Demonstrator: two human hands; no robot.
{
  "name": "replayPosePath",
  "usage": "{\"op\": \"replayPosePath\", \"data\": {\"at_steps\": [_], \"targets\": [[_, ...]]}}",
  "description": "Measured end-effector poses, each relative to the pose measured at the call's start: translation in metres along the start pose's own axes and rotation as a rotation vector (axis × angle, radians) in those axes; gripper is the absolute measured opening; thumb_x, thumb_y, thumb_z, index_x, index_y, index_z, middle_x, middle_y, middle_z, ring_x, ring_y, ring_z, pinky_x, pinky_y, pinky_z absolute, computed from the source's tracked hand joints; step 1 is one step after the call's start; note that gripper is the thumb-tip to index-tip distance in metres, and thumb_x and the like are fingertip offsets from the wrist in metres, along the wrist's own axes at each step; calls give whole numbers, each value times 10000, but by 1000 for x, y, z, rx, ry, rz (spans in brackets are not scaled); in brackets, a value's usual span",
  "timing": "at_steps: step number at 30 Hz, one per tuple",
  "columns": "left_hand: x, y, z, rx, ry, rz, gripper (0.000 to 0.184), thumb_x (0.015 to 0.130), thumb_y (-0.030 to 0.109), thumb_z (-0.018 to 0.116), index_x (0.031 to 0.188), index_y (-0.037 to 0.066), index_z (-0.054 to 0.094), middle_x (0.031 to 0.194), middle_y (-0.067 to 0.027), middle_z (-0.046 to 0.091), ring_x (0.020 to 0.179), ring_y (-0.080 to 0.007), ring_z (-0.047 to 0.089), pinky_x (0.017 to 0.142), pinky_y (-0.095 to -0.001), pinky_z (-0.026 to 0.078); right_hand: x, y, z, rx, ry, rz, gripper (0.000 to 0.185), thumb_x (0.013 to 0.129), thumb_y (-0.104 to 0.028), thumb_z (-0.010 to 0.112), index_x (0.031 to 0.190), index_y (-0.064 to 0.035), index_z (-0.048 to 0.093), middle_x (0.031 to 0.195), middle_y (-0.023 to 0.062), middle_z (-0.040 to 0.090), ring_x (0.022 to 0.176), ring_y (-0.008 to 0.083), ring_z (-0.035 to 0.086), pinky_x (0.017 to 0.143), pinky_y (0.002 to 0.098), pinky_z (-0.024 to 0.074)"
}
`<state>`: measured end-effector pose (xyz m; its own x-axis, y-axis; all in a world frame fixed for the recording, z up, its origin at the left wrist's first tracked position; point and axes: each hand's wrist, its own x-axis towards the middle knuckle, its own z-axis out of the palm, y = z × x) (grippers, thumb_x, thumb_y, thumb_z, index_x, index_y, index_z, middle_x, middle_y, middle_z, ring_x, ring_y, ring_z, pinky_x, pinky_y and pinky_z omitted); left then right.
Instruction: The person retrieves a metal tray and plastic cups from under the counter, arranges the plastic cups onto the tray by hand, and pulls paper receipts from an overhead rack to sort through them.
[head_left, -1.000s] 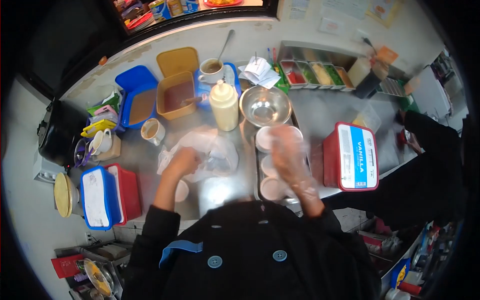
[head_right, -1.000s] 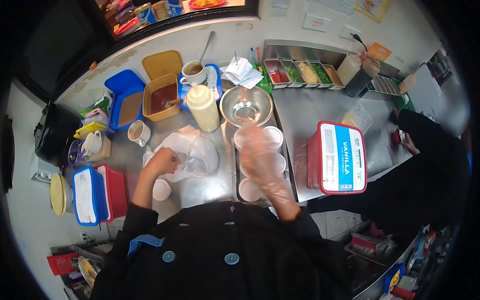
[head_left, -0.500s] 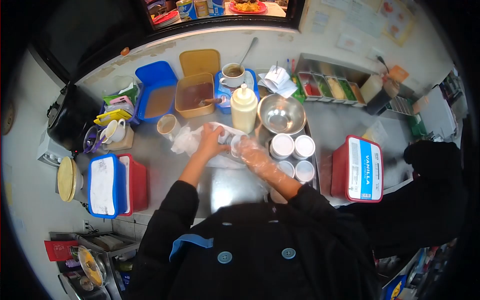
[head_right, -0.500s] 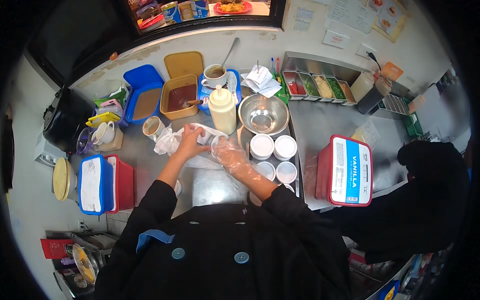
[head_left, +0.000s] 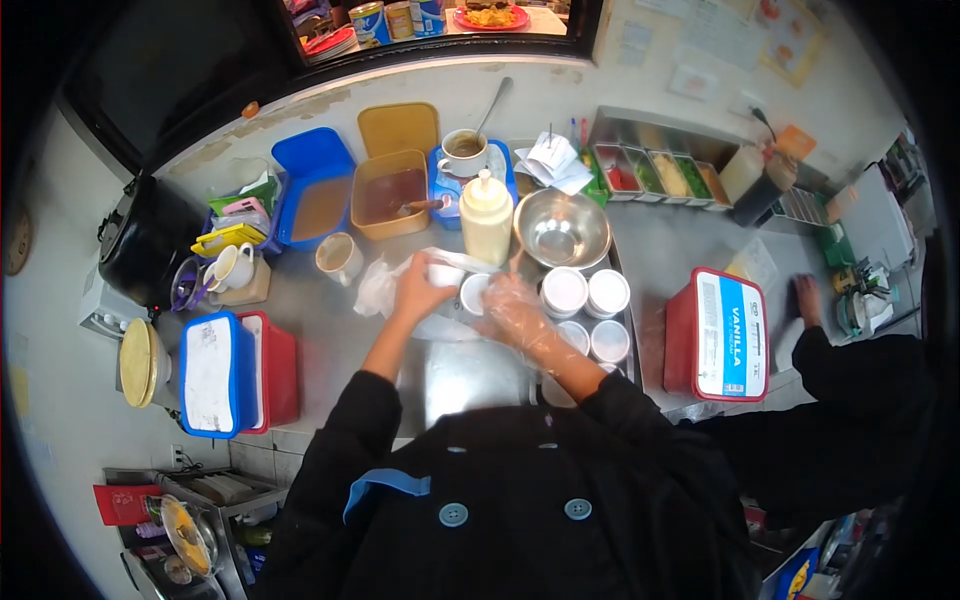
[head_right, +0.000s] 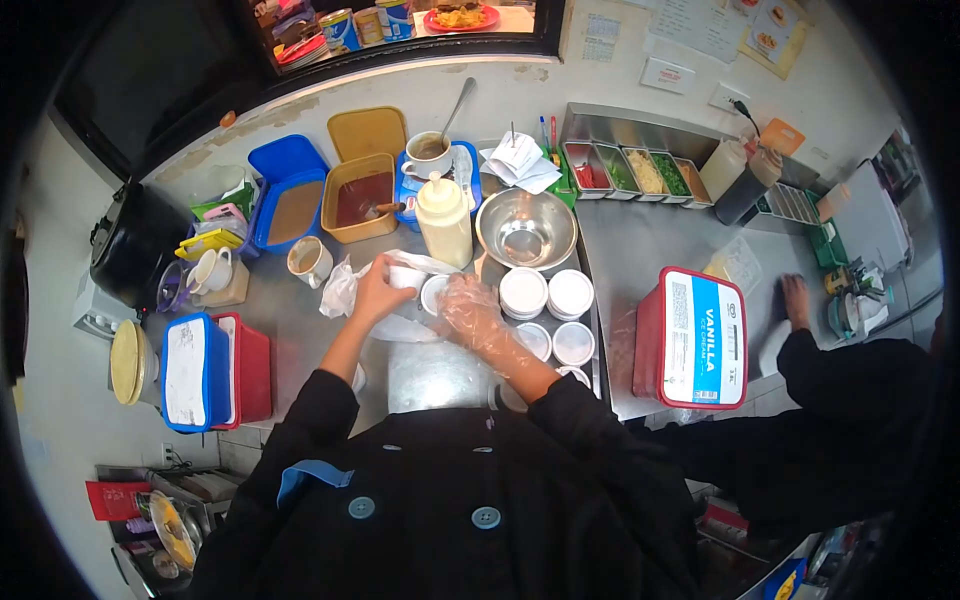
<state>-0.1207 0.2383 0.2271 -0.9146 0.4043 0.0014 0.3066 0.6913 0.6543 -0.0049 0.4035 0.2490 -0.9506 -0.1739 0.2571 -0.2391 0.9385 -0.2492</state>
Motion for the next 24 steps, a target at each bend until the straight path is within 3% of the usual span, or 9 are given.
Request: {"op": "replayPosePath", "data": {"at_steps": [2,3,6,10,12,15,18,19,24], "targets": [[-4,-32,12,-299,106,105,545,560,75,749,966,62,386,860,-87,561,769,-206,613,694,-301,507,14,4,5,41,-35,14,286,714,-225,633,912,-23,591,954,154,567,951,306,558,745,514,450],[-17,-23,2,-277,110,79,516,573,10,744,916,71,363,941,-89,519,874,-179,580,745,-296,517,21,7,13,41,-30,21,286,714,-225,633,912,-23,591,954,154,567,951,306,558,745,514,450],[-50,-12,-17,-321,196,242,541,579,-25,751,929,72,351,1064,-118,449,1007,-187,531,849,-312,495,31,10,32,92,-117,69,424,656,-261,700,975,-26,549,992,193,556,950,334,563,788,476,455],[-76,0,-27,-553,253,300,551,553,20,781,933,64,385,1051,-103,447,1012,-219,504,888,-368,466,34,7,17,290,-75,103,526,622,-268,721,1027,-35,477,924,202,589,919,360,578,791,428,464],[-83,7,-32,-628,252,290,614,548,9,790,1017,50,397,1068,-102,441,1080,-215,479,926,-364,450,40,1,-8,333,-93,124,545,611,-271,726,1032,-45,464,917,201,595,914,369,579,788,423,463],[-92,27,-40,-739,333,216,705,549,44,793,1137,30,404,1091,-104,443,1083,-222,478,929,-372,435,37,-7,-50,337,108,194,600,562,-308,783,1023,-69,482,901,186,594,816,318,597,733,401,470],[-87,38,-49,-517,294,269,770,542,97,799,1205,17,416,1106,-115,456,1065,-252,489,923,-375,412,16,-7,-112,441,293,265,585,548,-327,788,987,-78,491,859,161,600,757,319,595,706,393,464],[-85,50,-53,-359,220,354,735,530,141,805,1171,26,464,1091,-123,474,1028,-286,496,898,-369,400,1,0,-132,424,276,249,564,540,-320,786,958,-76,496,842,154,598,745,328,589,695,392,462],[-90,101,11,-426,-218,495,745,497,189,837,1145,50,495,1034,-114,502,1001,-275,512,877,-351,410,-80,40,-163,136,45,358,484,543,-284,772,895,-66,521,809,143,584,724,352,570,680,394,461]]}}
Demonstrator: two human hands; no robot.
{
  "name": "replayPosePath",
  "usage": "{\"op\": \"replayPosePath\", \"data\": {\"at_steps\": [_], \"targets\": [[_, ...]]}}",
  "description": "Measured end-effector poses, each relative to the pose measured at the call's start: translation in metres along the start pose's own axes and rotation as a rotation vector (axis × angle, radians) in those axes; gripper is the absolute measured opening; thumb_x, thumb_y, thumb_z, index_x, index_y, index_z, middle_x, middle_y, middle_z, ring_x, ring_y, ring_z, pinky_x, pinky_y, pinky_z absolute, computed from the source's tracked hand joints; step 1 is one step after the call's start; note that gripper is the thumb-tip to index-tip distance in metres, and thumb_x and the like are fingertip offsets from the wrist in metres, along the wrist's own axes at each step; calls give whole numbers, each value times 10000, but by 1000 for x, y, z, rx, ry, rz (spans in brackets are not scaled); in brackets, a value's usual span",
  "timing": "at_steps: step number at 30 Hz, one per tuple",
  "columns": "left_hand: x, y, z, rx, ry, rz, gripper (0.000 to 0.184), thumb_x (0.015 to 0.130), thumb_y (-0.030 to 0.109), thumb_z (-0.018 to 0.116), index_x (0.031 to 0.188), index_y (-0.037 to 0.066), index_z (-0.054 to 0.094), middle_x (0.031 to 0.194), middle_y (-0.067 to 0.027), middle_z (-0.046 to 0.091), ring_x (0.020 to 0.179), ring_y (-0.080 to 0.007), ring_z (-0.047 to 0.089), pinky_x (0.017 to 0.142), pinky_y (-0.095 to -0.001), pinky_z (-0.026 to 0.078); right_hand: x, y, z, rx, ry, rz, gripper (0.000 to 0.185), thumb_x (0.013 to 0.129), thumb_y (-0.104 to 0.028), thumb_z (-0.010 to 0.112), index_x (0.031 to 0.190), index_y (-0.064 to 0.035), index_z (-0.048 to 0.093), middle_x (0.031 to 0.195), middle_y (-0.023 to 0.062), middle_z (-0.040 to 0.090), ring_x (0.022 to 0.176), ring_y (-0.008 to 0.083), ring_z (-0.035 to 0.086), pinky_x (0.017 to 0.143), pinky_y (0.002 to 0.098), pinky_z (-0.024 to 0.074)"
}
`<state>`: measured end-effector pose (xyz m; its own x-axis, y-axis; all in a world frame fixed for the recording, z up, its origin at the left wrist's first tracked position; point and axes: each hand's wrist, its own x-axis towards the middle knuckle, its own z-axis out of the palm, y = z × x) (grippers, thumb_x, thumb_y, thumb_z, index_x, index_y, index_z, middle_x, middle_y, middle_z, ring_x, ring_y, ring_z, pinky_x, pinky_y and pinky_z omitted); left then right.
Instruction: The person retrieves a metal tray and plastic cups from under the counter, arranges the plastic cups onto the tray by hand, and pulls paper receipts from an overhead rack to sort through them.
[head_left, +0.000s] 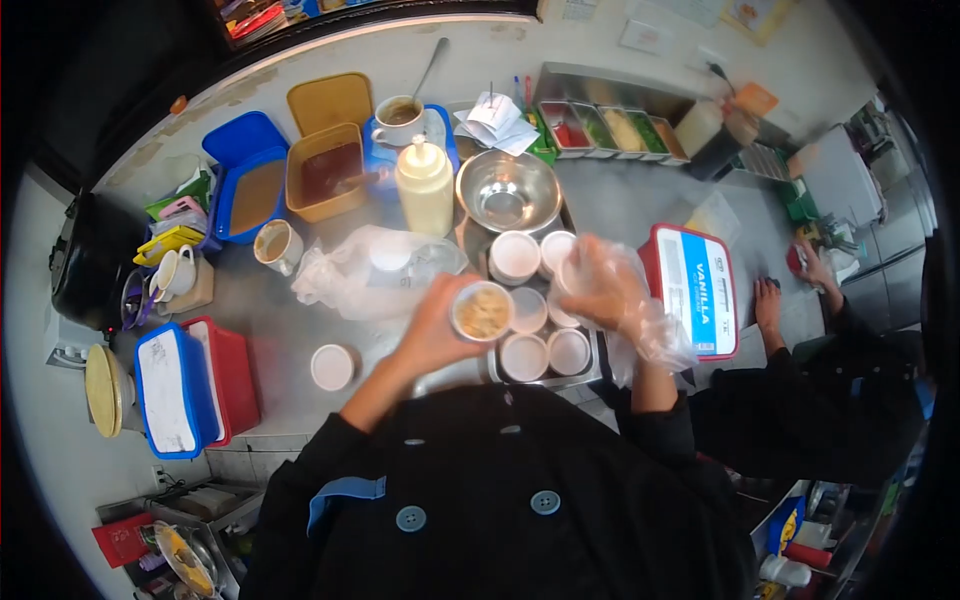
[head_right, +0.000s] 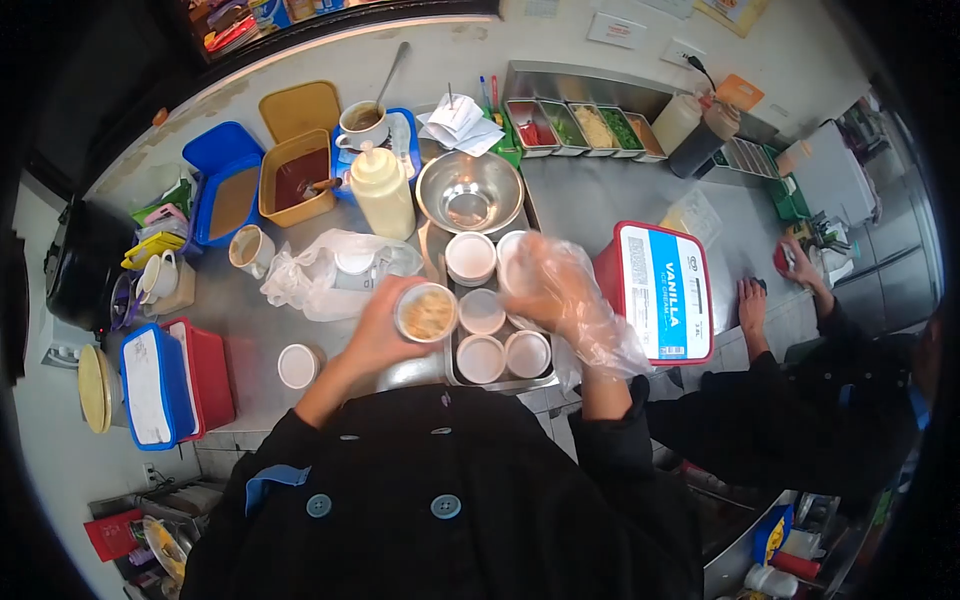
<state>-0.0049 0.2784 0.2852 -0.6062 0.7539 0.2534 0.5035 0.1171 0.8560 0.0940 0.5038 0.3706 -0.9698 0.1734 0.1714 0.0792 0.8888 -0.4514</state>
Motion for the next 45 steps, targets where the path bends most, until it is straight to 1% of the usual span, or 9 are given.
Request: {"op": "replayPosePath", "data": {"at_steps": [2,8,13,23,26,30,34,40,45], "targets": [[10,-12,34,20,-73,57,756,504,184,838,1159,51,483,1062,-124,491,1002,-288,511,866,-363,422,-18,17,16,-137,-124,241,435,579,-250,745,874,-34,509,884,191,566,817,389,553,733,433,441],[22,-21,77,120,-68,133,704,579,120,808,1186,44,460,1089,-128,455,1001,-293,509,826,-350,455,-55,45,61,96,177,119,419,626,-259,732,908,-15,542,841,183,552,822,362,541,735,419,437],[11,-9,55,128,-8,89,583,647,112,762,1156,37,487,1052,-122,464,915,-297,532,782,-328,464,-45,35,48,42,-97,452,473,577,-304,770,879,-15,550,909,175,546,856,339,535,748,409,422],[21,-126,-44,779,178,-245,309,677,116,683,957,32,585,1002,-173,526,972,-341,492,858,-411,416,-51,45,47,5,-43,269,523,535,-362,813,862,-17,596,953,176,586,879,338,562,752,405,451],[25,-135,-51,724,167,-267,289,673,141,692,937,53,614,991,-167,562,951,-342,518,839,-395,434,-58,45,52,-174,202,72,521,508,-374,820,815,-17,598,947,165,587,877,334,562,744,409,453],[25,-130,-67,698,152,-248,234,681,145,695,902,76,660,945,-147,623,895,-334,568,797,-388,459,-49,14,25,-33,53,443,457,535,-332,807,793,-22,591,917,157,588,859,331,564,725,409,453],[17,-48,-79,424,219,-338,186,712,122,689,890,67,692,868,-139,661,830,-327,611,763,-365,476,-63,22,30,-56,197,388,397,573,-234,793,863,-67,579,904,144,590,847,325,566,733,406,443],[16,9,12,333,-4,361,192,670,88,718,855,70,671,1058,-67,627,1017,-258,568,863,-371,448,-76,50,63,-51,200,153,496,620,-204,772,1027,-62,528,1145,161,508,1031,329,508,868,393,418],[25,-6,62,358,-241,450,188,667,107,716,817,58,613,1156,-65,577,1111,-276,516,913,-388,422,-78,71,72,143,111,184,507,627,-121,731,1078,-46,511,1241,194,448,1106,362,457,934,406,373]]}}
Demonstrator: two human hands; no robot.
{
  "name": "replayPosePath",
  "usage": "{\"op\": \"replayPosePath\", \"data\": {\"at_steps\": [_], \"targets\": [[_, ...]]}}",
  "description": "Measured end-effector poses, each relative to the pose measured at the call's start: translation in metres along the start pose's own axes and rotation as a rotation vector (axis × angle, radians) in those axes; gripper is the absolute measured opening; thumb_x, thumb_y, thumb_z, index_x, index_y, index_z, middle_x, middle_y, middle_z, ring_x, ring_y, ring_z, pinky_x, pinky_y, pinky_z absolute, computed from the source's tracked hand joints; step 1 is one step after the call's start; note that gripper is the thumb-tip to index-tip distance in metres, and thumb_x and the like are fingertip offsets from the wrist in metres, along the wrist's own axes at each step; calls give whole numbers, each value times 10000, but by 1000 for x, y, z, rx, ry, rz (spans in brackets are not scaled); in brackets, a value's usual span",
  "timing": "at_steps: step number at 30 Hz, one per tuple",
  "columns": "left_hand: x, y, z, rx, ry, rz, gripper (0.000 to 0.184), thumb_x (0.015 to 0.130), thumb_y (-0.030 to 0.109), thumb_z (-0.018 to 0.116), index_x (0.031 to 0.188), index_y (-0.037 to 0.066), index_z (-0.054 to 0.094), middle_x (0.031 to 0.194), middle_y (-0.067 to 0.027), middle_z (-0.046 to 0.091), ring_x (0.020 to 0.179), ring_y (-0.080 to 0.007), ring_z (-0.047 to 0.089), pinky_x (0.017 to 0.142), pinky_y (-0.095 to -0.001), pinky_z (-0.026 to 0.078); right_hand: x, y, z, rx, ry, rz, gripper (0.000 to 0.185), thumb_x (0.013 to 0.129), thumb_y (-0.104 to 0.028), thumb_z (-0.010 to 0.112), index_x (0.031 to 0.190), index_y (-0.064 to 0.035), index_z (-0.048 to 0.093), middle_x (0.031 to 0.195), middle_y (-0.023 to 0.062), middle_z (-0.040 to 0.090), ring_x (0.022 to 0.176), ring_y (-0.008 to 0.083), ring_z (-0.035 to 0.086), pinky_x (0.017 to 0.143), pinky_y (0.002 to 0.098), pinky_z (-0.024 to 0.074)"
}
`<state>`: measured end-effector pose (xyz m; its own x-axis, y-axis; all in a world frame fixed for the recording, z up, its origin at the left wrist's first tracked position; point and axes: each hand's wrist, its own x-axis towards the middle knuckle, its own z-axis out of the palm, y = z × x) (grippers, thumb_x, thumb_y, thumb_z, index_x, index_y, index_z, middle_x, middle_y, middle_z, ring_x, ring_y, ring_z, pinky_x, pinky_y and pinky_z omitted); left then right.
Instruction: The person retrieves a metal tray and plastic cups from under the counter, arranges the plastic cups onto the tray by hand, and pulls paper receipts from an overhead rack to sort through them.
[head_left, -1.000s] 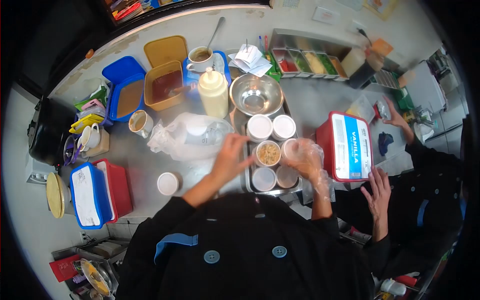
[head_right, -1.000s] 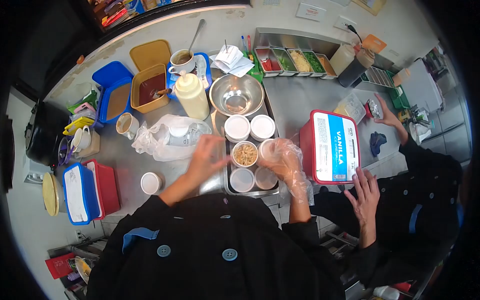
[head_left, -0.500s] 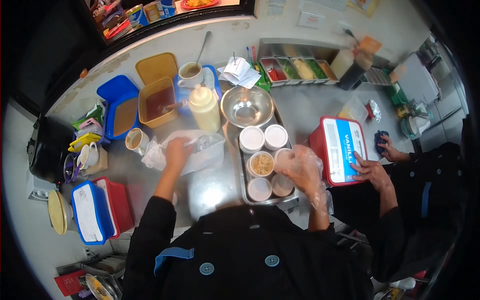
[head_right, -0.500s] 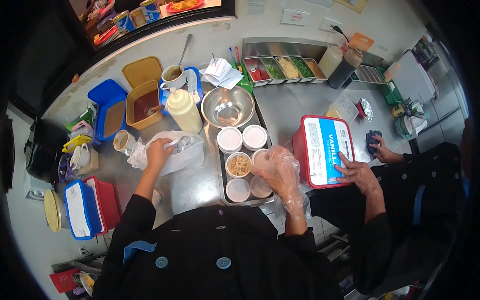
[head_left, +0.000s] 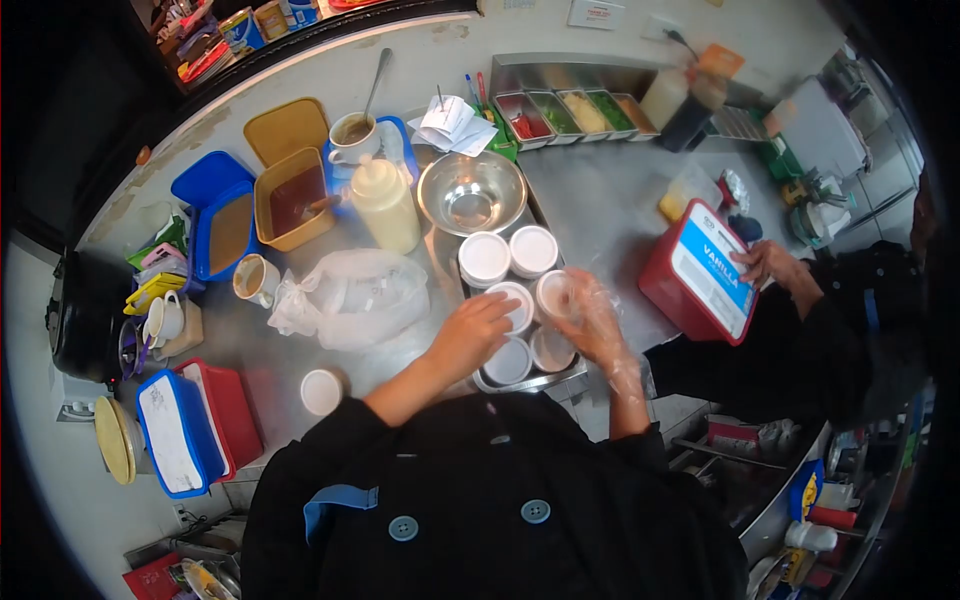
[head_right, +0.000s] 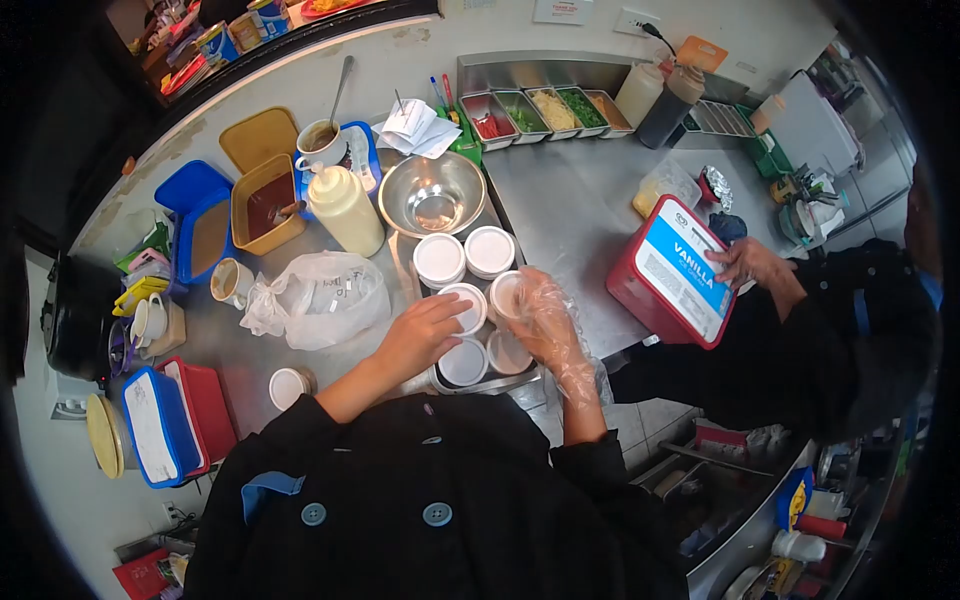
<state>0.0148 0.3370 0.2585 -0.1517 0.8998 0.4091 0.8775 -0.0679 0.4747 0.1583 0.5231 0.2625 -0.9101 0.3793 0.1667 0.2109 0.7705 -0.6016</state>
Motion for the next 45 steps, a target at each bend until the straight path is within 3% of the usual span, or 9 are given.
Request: {"op": "replayPosePath", "data": {"at_steps": [10,14,16,19,23,29,35,40,45], "targets": [[-17,10,-38,-33,30,-112,450,647,155,756,1057,81,587,1311,-126,436,1236,-328,388,1002,-444,334,0,-25,-18,-123,-65,-51,483,628,-207,770,1038,-85,547,1281,178,426,1157,371,429,954,419,357],[-119,-14,-89,381,227,-773,581,609,231,798,1117,79,560,1251,-193,430,1175,-359,400,983,-438,343,-1,-41,-30,-112,39,-1,438,636,-210,757,1010,-72,573,1283,192,427,1149,390,423,956,448,357],[-180,-21,-89,572,58,-1115,679,548,257,823,1136,70,539,1220,-196,446,1136,-356,432,948,-423,374,0,-40,-34,-133,70,71,387,676,-198,726,1013,-81,575,1270,183,436,1139,378,434,952,445,360],[-212,-25,-83,149,124,-1204,684,552,227,788,1136,17,503,1160,-209,485,1068,-356,474,890,-406,413,6,-44,-32,-100,126,51,322,708,-174,695,995,-84,581,1251,166,450,1130,359,445,943,439,368],[-177,-9,-82,127,103,-1106,685,548,191,769,1146,22,481,1093,-200,505,1043,-352,487,866,-391,426,4,-62,-41,-185,261,-17,297,672,-157,712,943,-111,599,1160,122,547,1039,315,538,862,403,439],[-40,44,-57,-274,-80,-337,628,559,135,772,1120,102,492,1108,-122,481,1062,-317,483,852,-369,437,-22,-50,-39,-94,120,124,233,725,-181,673,907,-63,589,992,153,568,948,328,535,823,414,425],[5,46,-8,62,-397,26,660,532,201,799,1123,135,512,1149,-70,452,1110,-268,426,899,-398,370,-59,-25,-15,-255,-32,356,234,720,-242,668,807,-37,598,852,171,602,825,338,573,743,406,437],[0,50,-27,67,-323,-35,847,520,275,821,1276,159,458,1286,-100,395,1188,-310,373,955,-421,315,-76,-40,-20,-194,48,336,226,732,-213,662,856,-35,600,877,178,595,804,342,577,713,414,446],[-57,-38,-98,376,157,-629,1095,489,439,834,1390,143,287,1382,-238,267,1284,-412,239,1023,-534,199,-68,-55,-26,-55,130,247,259,741,-184,669,943,-41,591,912,163,602,801,320,595,722,420,456]]}}
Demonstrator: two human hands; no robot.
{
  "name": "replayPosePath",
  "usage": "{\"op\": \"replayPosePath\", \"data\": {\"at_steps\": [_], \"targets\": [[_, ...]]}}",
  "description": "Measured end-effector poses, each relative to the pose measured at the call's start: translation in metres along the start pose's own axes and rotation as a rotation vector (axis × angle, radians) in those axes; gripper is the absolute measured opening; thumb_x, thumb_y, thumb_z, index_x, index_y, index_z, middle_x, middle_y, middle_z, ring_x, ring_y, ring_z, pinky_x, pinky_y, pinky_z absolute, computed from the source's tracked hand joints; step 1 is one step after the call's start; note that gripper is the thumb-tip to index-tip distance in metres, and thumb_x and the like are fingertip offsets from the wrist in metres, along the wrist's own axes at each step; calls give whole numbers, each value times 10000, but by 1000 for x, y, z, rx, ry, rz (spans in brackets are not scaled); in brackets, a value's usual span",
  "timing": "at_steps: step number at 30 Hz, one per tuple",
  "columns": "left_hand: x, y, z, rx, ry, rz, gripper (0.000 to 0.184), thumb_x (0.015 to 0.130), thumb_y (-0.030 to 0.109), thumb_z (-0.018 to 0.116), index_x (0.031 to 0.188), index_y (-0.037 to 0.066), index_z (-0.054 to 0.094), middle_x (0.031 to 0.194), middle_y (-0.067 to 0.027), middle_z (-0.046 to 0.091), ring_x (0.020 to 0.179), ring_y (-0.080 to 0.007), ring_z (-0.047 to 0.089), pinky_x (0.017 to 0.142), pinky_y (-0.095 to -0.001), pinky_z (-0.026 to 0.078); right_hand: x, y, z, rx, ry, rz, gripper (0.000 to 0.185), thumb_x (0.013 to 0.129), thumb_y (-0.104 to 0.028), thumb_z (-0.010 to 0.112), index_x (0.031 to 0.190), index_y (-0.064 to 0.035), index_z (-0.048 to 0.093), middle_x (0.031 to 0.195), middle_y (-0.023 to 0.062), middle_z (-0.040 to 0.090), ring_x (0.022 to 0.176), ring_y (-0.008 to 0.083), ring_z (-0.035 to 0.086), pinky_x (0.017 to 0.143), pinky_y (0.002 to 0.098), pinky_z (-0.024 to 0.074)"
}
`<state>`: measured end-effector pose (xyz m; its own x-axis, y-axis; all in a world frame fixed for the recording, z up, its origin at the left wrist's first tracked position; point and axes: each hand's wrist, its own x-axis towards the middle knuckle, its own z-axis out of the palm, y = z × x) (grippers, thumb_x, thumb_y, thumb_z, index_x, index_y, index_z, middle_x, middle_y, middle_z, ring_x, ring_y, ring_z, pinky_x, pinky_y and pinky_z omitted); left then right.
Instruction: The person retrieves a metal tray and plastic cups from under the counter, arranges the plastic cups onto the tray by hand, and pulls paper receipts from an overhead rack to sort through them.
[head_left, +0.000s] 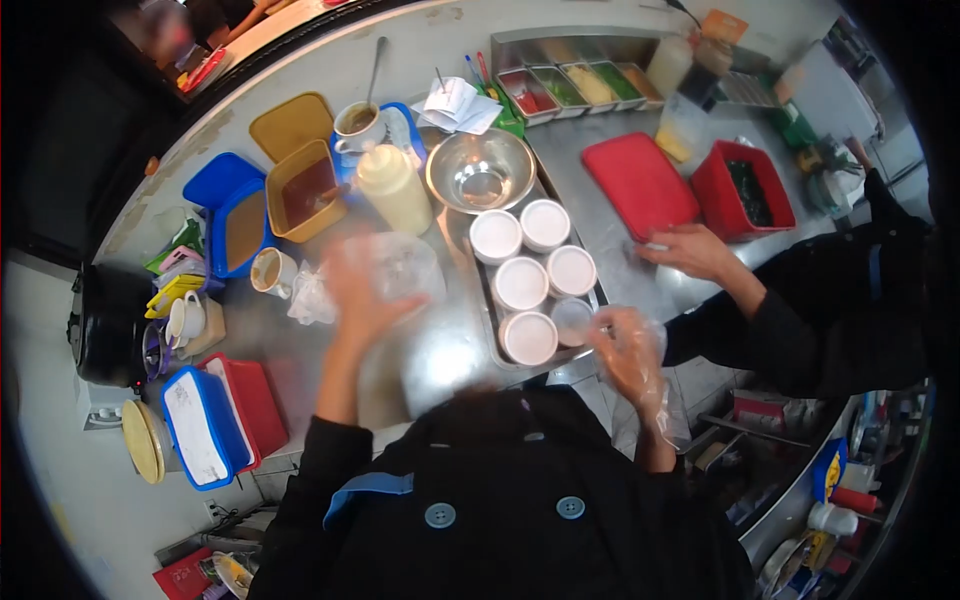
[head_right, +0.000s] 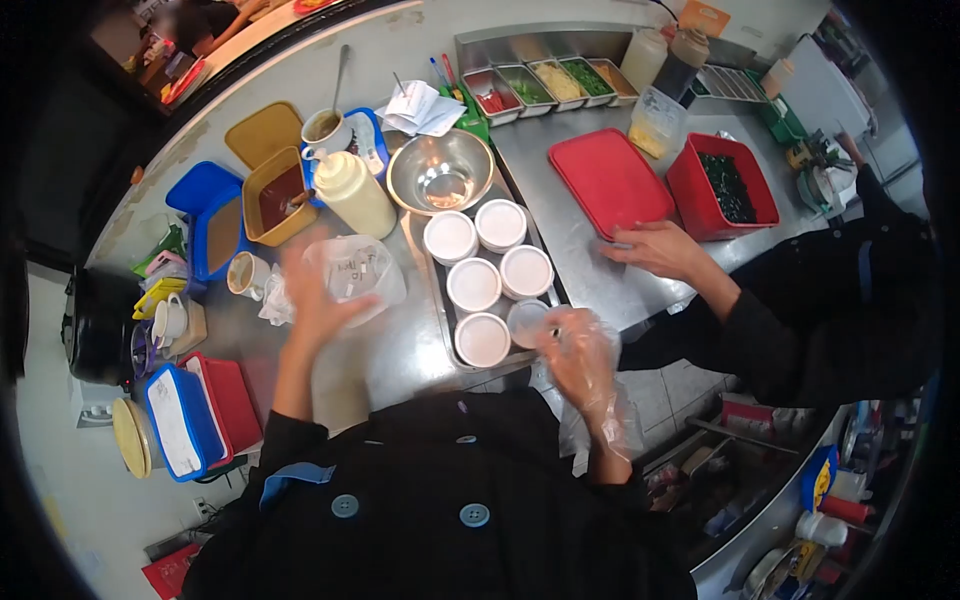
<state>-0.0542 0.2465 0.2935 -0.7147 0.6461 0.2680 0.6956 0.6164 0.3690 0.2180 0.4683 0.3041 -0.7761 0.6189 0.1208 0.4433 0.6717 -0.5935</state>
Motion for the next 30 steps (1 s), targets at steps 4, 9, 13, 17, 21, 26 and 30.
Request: {"op": "replayPosePath", "data": {"at_steps": [4,9,13,17,21,26,30], "targets": [[-7,-99,2,224,-121,-604,1167,524,476,821,1405,40,192,1377,-245,281,1289,-409,233,1038,-507,216,20,-86,54,249,-298,-327,683,731,-219,699,1297,-1,385,1245,245,465,1133,363,473,957,418,379],[-29,-123,52,-493,-216,-231,1167,546,357,835,1421,40,131,1365,-236,307,1277,-341,298,1046,-389,274,75,-137,210,-76,-300,-165,939,677,-255,734,1384,1,172,1297,349,334,1190,442,390,999,428,335],[-39,-111,77,-408,-263,57,1032,560,154,808,1407,73,225,1312,-184,363,1225,-329,364,1038,-371,290,69,-117,289,-16,-412,-275,506,724,-129,630,1192,-2,485,1079,281,551,1055,394,523,850,420,451],[-61,-93,83,-460,-237,259,655,556,24,697,1177,60,490,1107,-155,487,1066,-358,437,937,-384,373,5,-109,272,12,-168,-292,124,712,-64,559,813,1,587,899,173,579,911,320,555,720,452,459],[-113,-52,81,-460,-268,321,471,539,11,645,1003,16,565,980,-178,525,950,-372,453,844,-405,406,-70,-88,249,72,29,-381,185,701,-69,544,878,-18,560,789,185,541,775,371,523,697,461,431],[-164,-5,90,-500,-509,399,379,569,59,642,939,-1,587,960,-189,511,942,-367,457,826,-414,404,-149,-90,204,122,284,-34,203,679,-26,575,880,-40,550,836,160,514,852,368,496,745,455,407],[-203,26,123,-829,-839,327,319,573,60,645,885,1,610,917,-147,520,913,-301,492,812,-384,415,-220,-85,184,234,483,245,426,694,-46,609,1104,-19,496,1073,195,492,1011,385,469,872,454,383]]}}
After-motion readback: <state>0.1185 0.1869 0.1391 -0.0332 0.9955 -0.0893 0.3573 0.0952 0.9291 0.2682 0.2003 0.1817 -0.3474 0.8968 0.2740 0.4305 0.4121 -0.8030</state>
